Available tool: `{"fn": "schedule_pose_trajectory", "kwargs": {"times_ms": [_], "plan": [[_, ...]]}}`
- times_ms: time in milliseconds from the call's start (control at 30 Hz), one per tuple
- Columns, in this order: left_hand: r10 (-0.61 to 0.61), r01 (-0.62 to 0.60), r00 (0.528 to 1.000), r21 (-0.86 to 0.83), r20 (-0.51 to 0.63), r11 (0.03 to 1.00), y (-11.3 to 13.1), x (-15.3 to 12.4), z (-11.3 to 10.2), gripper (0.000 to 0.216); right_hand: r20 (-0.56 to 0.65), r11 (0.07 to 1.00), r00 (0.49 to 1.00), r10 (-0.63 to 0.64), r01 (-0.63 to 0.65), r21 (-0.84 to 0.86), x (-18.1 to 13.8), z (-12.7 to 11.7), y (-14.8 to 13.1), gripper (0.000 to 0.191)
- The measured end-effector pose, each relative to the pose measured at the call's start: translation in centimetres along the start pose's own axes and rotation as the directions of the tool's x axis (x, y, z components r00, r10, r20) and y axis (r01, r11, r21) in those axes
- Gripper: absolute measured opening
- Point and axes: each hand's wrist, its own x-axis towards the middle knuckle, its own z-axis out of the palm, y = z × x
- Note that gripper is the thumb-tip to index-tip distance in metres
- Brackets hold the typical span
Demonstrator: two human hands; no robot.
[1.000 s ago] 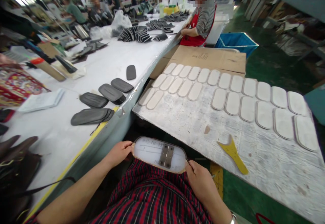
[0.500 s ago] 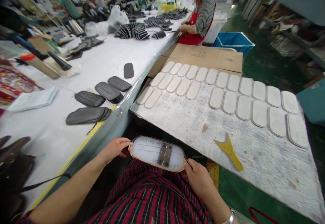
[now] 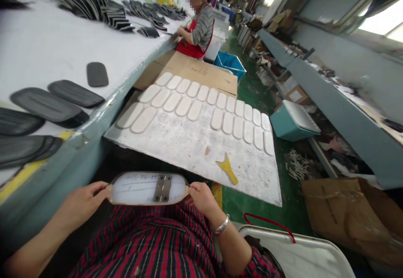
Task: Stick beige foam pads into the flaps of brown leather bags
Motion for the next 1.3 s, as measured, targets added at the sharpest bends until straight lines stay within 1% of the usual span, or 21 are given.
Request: {"fn": "schedule_pose_trajectory", "kwargs": {"times_ms": [67, 200, 267, 367, 433, 500, 533, 567, 633, 667, 700, 733, 767, 833, 867, 933, 1000, 1067, 1133, 1200, 1300], "plan": [[-0.001, 0.001, 1.0, -0.018, 0.002, 1.0, -0.2, 0.0, 0.0, 0.032, 0.022, 0.997, 0.999, 0.033, -0.035, 0.071, 0.0, 0.0, -0.2, 0.016], [0.003, -0.002, 1.0, -0.045, 0.014, 0.999, -0.5, 0.1, -0.1, 0.033, 0.033, 0.992, 0.998, 0.044, -0.048, 0.117, -0.4, -0.1, -0.7, 0.019], [0.003, -0.002, 1.0, -0.059, 0.013, 0.998, -0.5, 0.1, -0.1, 0.033, 0.05, 0.987, 0.998, 0.049, -0.056, 0.152, -0.8, -0.3, -0.9, 0.025], [-0.001, 0.001, 1.0, -0.077, -0.001, 0.997, -0.6, 0.1, 0.0, 0.034, 0.065, 0.979, 0.994, 0.086, -0.096, 0.182, -1.1, -0.3, -1.1, 0.041], [0.001, -0.002, 1.0, -0.072, -0.016, 0.997, -0.5, 0.1, 0.0, 0.033, 0.037, 0.982, 0.993, 0.108, -0.112, 0.149, -1.1, -0.1, -1.1, 0.042], [0.008, -0.01, 1.0, -0.048, -0.03, 0.999, -0.4, 0.0, 0.1, 0.033, -0.035, 0.995, 0.996, 0.088, -0.086, 0.056, -0.9, 0.3, -1.1, 0.037], [0.013, -0.014, 0.999, -0.03, -0.032, 0.999, -0.3, 0.0, 0.1, 0.033, -0.094, 0.998, 0.994, 0.048, -0.051, -0.034, -0.8, 0.6, -1.1, 0.036], [0.018, -0.019, 0.999, -0.008, -0.033, 1.0, -0.4, 0.0, 0.2, 0.033, -0.164, 0.988, 0.986, -0.01, -0.015, -0.153, -0.7, 0.9, -1.2, 0.037], [0.033, -0.032, 0.999, 0.044, -0.027, 0.998, -0.5, -0.1, 0.3, 0.033, -0.281, 0.907, 0.947, -0.157, 0.025, -0.421, -0.7, 1.4, -1.4, 0.036], [0.05, -0.048, 0.998, 0.07, -0.036, 0.996, -0.6, -0.2, 0.4, 0.032, -0.306, 0.857, 0.928, -0.214, 0.028, -0.515, -0.7, 1.5, -1.4, 0.032], [0.081, -0.074, 0.994, 0.094, -0.068, 0.993, -0.7, -0.4, 0.6, 0.032, -0.308, 0.83, 0.92, -0.241, 0.031, -0.557, -0.8, 1.6, -1.4, 0.027], [0.127, -0.112, 0.984, 0.12, -0.125, 0.986, -0.6, -0.6, 0.7, 0.033, -0.295, 0.825, 0.923, -0.248, 0.042, -0.564, -1.0, 1.7, -1.3, 0.021], [0.186, -0.158, 0.963, 0.147, -0.197, 0.976, -0.4, -0.8, 0.9, 0.036, -0.271, 0.835, 0.931, -0.246, 0.062, -0.547, -1.1, 1.7, -1.1, 0.017], [0.317, -0.264, 0.883, 0.194, -0.346, 0.945, 0.8, -1.2, 1.5, 0.039, -0.23, 0.865, 0.943, -0.24, 0.1, -0.492, -1.4, 1.6, -0.7, 0.015], [0.379, -0.321, 0.839, 0.207, -0.39, 0.924, 1.8, -1.4, 2.0, 0.037, -0.221, 0.878, 0.947, -0.235, 0.109, -0.467, -1.5, 1.5, -0.5, 0.017], [0.493, -0.456, 0.776, 0.19, -0.394, 0.869, 4.5, -1.5, 3.1, 0.027, -0.214, 0.895, 0.952, -0.22, 0.11, -0.433, -1.5, 1.4, -0.1, 0.018], [0.605, -0.602, 0.73, 0.12, -0.317, 0.79, 7.6, -1.2, 4.7, 0.021, -0.205, 0.91, 0.958, -0.198, 0.102, -0.402, -1.4, 1.3, 0.1, 0.018], [0.653, -0.662, 0.719, 0.05, -0.24, 0.748, 10.4, -0.5, 6.3, 0.019, -0.186, 0.929, 0.967, -0.171, 0.096, -0.356, -1.3, 1.2, 0.2, 0.018], [0.654, -0.662, 0.731, 0.031, -0.196, 0.749, 12.5, 0.1, 7.8, 0.017, -0.17, 0.945, 0.973, -0.153, 0.094, -0.313, -1.2, 1.2, 0.4, 0.019], [0.652, -0.655, 0.736, 0.056, -0.18, 0.754, 13.7, 0.3, 8.9, 0.012, -0.17, 0.95, 0.972, -0.16, 0.105, -0.293, -1.3, 1.1, 0.5, 0.019], [0.667, -0.662, 0.723, 0.098, -0.182, 0.743, 14.3, 0.0, 9.8, 0.01, -0.178, 0.938, 0.961, -0.21, 0.147, -0.313, -1.4, 0.9, 0.7, 0.02]]}}
